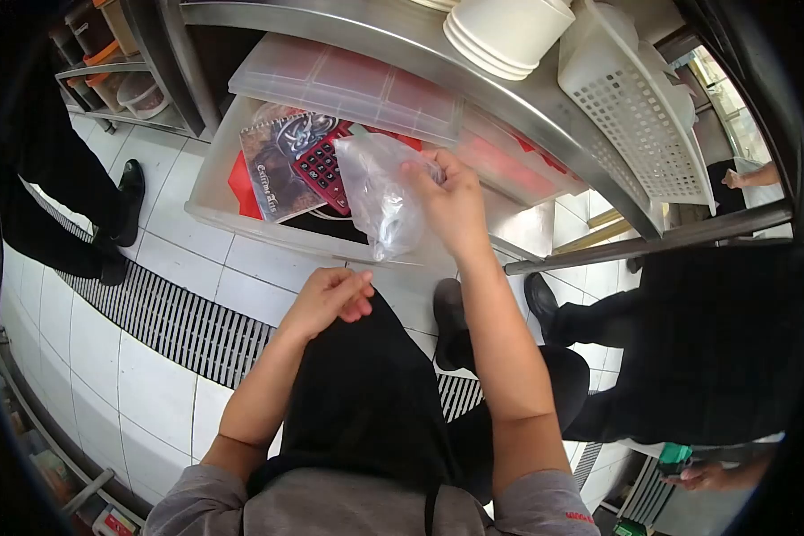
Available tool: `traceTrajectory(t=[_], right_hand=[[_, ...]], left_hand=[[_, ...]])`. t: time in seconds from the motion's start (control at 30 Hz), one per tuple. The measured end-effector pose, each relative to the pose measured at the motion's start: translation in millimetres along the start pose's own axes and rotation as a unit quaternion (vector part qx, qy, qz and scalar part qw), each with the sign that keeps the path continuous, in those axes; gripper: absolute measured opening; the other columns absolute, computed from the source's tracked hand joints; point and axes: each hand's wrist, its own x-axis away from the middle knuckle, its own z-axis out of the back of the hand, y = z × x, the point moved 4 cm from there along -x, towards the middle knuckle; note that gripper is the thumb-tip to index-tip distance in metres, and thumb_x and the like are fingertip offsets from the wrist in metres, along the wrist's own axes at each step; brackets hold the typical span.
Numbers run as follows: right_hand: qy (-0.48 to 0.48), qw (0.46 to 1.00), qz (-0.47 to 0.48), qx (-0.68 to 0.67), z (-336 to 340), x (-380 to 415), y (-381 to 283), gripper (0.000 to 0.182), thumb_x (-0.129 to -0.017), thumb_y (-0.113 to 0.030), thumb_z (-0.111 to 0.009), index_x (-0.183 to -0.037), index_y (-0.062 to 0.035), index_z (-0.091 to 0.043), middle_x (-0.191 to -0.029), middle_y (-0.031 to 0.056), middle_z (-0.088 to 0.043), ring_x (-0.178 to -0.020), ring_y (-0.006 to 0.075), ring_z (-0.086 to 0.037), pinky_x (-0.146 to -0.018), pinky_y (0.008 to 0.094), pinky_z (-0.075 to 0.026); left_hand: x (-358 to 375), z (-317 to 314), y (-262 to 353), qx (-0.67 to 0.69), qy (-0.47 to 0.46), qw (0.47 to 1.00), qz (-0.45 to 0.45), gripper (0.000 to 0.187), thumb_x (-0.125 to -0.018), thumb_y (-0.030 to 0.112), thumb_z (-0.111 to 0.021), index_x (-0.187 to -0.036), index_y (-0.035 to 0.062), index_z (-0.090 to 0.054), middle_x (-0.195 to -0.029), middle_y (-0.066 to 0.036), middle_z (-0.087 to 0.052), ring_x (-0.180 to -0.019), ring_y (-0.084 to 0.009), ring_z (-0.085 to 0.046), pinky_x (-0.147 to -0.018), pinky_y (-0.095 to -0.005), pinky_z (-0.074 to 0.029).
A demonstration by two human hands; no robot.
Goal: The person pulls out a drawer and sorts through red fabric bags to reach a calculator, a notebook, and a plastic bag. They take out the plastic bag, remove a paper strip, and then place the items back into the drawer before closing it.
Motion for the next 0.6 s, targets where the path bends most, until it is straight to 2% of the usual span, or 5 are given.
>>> traceTrajectory(t=[0.1,0.17,0.2,0.33,0.6], right_hand=[[-0.05,0.995,-0.029,-0.086,-5,-9,6,0.014,-0.081,-0.017,-0.063,-0.085,-0.004,-0.059,-0.07,-0.0024,-0.057,-0.06,0.0036,-0.047,-0.053,0.0198,-0.038],[-0.074,0.988,-0.035,-0.129,-12,-8,3,0.014,-0.081,-0.017,-0.063,-0.085,-0.0039,-0.059,-0.072,-0.0023,-0.057,-0.062,0.0037,-0.047,-0.055,0.0196,-0.038],[-0.091,0.981,-0.036,-0.165,-15,-9,0,0.014,-0.081,-0.016,-0.063,-0.086,-0.0039,-0.059,-0.074,-0.0023,-0.057,-0.063,0.0037,-0.047,-0.056,0.0194,-0.039],[-0.121,0.984,-0.018,-0.126,-25,-9,-16,0.013,-0.082,-0.016,-0.062,-0.086,-0.0044,-0.059,-0.076,-0.0024,-0.057,-0.065,0.0035,-0.048,-0.058,0.0189,-0.039],[-0.177,0.98,0.079,-0.05,-47,-3,-47,0.01,-0.082,-0.012,-0.06,-0.087,-0.004,-0.058,-0.079,-0.0022,-0.057,-0.07,0.0057,-0.049,-0.062,0.021,-0.04]], left_hand=[[24,10,25,-0.02,0.109,0.99,-0.086,0.023,-0.081,0.021,-0.062,-0.087,-0.0007,-0.06,-0.066,-0.006,-0.061,-0.054,-0.0069,-0.053,-0.051,-0.0198,-0.043],[25,22,38,0.037,0.226,0.937,-0.264,0.022,-0.079,0.016,-0.065,-0.091,-0.0016,-0.06,-0.07,-0.006,-0.062,-0.057,-0.0063,-0.054,-0.051,-0.0195,-0.043],[22,27,45,0.038,0.23,0.927,-0.292,0.034,-0.076,0.014,-0.068,-0.102,-0.0028,-0.055,-0.079,-0.008,-0.063,-0.062,-0.0077,-0.057,-0.053,-0.0193,-0.044],[22,23,69,0.061,0.199,0.939,-0.275,0.063,-0.07,0.015,-0.073,-0.12,-0.0038,-0.039,-0.092,-0.013,-0.061,-0.069,-0.0119,-0.061,-0.058,-0.0192,-0.047],[27,35,64,0.117,0.163,0.946,-0.253,0.036,-0.076,0.014,-0.066,-0.106,-0.0003,-0.051,-0.083,-0.006,-0.062,-0.065,-0.0086,-0.058,-0.05,-0.0208,-0.045]])
